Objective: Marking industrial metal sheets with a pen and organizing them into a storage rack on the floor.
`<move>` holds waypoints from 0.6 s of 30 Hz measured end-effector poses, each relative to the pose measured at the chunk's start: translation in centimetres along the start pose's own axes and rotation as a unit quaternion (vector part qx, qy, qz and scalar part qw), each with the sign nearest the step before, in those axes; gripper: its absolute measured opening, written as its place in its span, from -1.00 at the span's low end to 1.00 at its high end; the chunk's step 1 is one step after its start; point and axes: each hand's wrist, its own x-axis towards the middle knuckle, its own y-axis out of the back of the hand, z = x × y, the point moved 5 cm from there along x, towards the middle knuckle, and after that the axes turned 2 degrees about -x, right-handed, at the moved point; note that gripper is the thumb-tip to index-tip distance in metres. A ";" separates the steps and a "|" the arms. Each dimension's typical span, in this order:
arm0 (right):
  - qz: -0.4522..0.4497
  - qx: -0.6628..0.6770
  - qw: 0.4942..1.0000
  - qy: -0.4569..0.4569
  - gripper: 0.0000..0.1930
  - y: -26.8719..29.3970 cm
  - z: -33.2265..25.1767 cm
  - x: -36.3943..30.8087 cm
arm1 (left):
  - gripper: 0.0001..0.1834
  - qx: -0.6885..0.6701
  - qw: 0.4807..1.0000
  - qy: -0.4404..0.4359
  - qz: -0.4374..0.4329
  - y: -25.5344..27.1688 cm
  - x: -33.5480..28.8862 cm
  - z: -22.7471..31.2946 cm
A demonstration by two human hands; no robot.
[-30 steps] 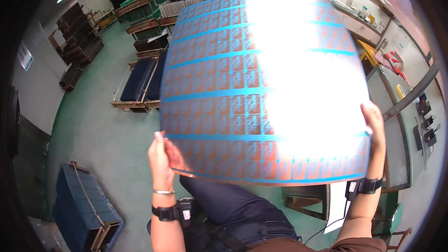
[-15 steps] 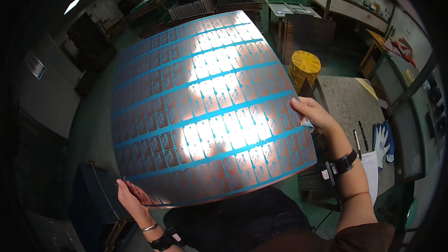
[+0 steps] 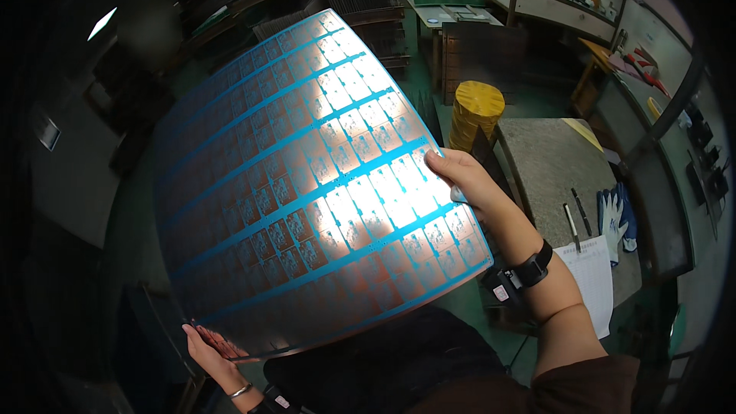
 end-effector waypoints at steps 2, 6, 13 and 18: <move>-0.004 0.005 1.000 0.001 -0.67 -0.4 0.0 0.1 | -0.57 0.007 1.000 -0.002 0.000 -0.1 -0.1 -0.1; -0.026 -0.002 1.000 0.005 -0.68 -0.6 -0.1 0.0 | -0.57 -0.005 1.000 0.007 0.009 0.9 0.4 -1.1; -0.013 -0.011 1.000 -0.001 -0.70 0.4 0.6 0.3 | -0.56 -0.010 1.000 0.000 0.017 0.3 0.1 -0.5; -0.013 -0.011 1.000 0.002 -0.67 -0.1 0.6 0.2 | -0.56 0.003 1.000 0.022 0.007 -0.3 -0.8 0.4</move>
